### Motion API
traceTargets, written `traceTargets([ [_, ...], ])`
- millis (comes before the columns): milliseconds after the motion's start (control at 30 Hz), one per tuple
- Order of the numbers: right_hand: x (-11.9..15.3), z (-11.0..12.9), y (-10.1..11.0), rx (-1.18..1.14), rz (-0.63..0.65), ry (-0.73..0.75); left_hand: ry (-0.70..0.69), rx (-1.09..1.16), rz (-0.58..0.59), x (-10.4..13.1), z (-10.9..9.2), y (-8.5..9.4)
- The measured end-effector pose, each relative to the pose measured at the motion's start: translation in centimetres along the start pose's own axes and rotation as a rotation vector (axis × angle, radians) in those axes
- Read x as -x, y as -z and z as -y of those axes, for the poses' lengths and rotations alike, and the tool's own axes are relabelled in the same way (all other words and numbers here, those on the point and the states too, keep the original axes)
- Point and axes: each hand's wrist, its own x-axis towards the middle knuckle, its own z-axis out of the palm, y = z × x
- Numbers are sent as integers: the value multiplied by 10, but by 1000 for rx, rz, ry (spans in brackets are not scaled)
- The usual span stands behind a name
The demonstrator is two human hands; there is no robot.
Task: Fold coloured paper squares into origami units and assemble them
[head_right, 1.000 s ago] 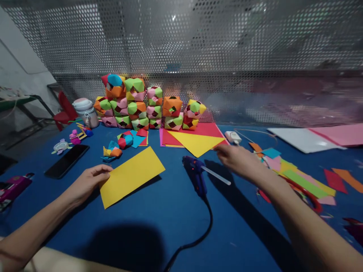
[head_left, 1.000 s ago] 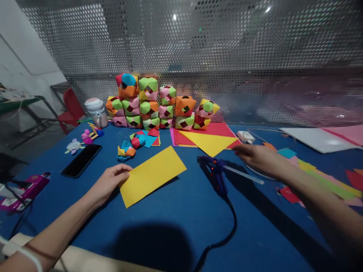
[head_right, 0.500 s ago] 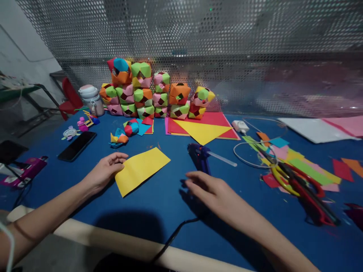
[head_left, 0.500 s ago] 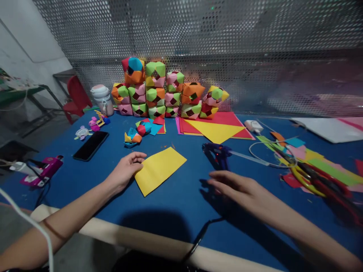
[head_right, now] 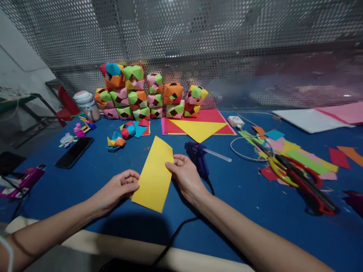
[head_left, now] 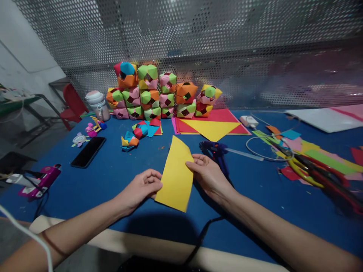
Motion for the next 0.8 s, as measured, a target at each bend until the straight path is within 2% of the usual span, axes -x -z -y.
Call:
traceTargets([
  [67, -4, 2, 1, 62, 13, 64, -22, -93, 10, -6, -5, 3],
  [200, -8, 0, 1, 245, 113, 188, -149, -214, -126, -31, -19, 9],
  [333, -10, -8, 0, 348, 217, 236, -258, -259, -155, -56, -28, 11],
  [433, -10, -13, 2, 430, 283, 215, -285, -250, -168, -66, -29, 10],
  [533, -13, -10, 4, 616, 286, 263, -205, -82, -191, -67, -24, 8],
  [633, -23, -2, 5, 830, 299, 370, -33, 33, -146, -59, -14, 6],
  [733, -33, 7, 3, 957, 406, 406, 74, -38, -62, -49, -8, 10],
  [800, -38, 12, -1, 1043, 493, 436, 24, -142, -80, -45, -8, 15],
])
